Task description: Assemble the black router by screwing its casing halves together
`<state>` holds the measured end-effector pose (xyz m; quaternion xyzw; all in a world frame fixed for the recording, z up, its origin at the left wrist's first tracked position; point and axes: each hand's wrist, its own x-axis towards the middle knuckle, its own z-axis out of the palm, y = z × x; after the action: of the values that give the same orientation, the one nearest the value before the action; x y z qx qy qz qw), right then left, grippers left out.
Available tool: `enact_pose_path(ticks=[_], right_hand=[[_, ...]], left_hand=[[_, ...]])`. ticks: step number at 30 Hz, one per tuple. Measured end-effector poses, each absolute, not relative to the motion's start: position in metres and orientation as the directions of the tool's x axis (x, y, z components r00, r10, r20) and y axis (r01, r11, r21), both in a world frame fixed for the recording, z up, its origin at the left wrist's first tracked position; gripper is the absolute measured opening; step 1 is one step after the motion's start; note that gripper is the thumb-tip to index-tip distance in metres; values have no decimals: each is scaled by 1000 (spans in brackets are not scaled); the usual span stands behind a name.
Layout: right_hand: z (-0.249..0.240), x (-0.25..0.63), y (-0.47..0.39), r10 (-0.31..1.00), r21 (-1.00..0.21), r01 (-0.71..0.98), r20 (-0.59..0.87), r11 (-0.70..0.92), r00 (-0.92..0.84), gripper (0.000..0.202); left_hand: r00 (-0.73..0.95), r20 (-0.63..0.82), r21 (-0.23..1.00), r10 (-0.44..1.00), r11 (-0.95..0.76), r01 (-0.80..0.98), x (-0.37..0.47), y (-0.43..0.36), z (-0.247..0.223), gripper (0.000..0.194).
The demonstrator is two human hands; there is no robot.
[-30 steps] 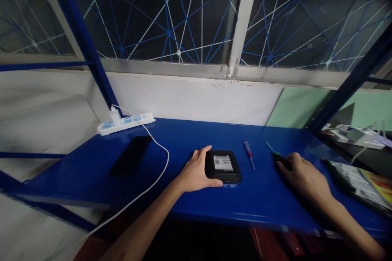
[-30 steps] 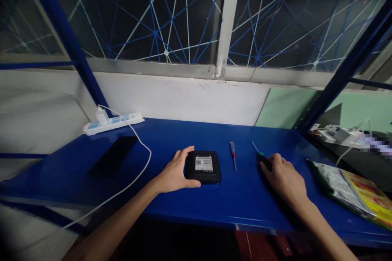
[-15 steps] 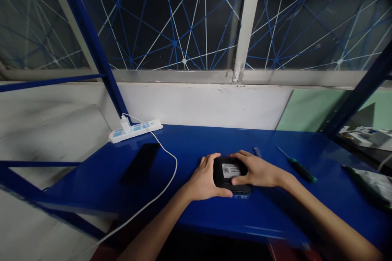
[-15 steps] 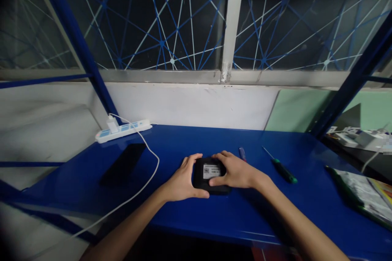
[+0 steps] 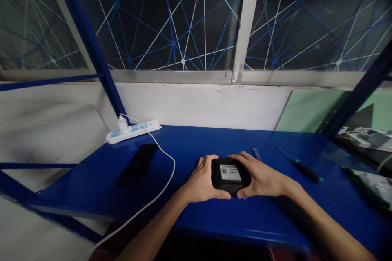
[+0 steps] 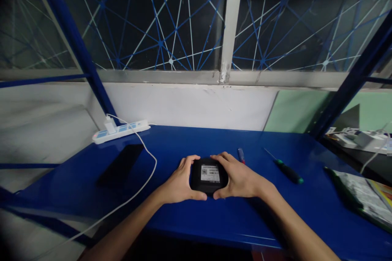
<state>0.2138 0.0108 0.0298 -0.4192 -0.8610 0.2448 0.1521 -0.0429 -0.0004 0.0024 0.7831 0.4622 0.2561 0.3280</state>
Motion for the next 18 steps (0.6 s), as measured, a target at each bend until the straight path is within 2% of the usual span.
enact_pose_path(ticks=[8,18], right_hand=[[30,212,9,802,-525,653,99,545,-590,110],[29,212,6,804,-562,645,61,518,-592,114]], left_hand=[[457,105,733,883,-379,565,-42,1,4,110],[433,101,736,896,-360,573,-41,0,2,119]])
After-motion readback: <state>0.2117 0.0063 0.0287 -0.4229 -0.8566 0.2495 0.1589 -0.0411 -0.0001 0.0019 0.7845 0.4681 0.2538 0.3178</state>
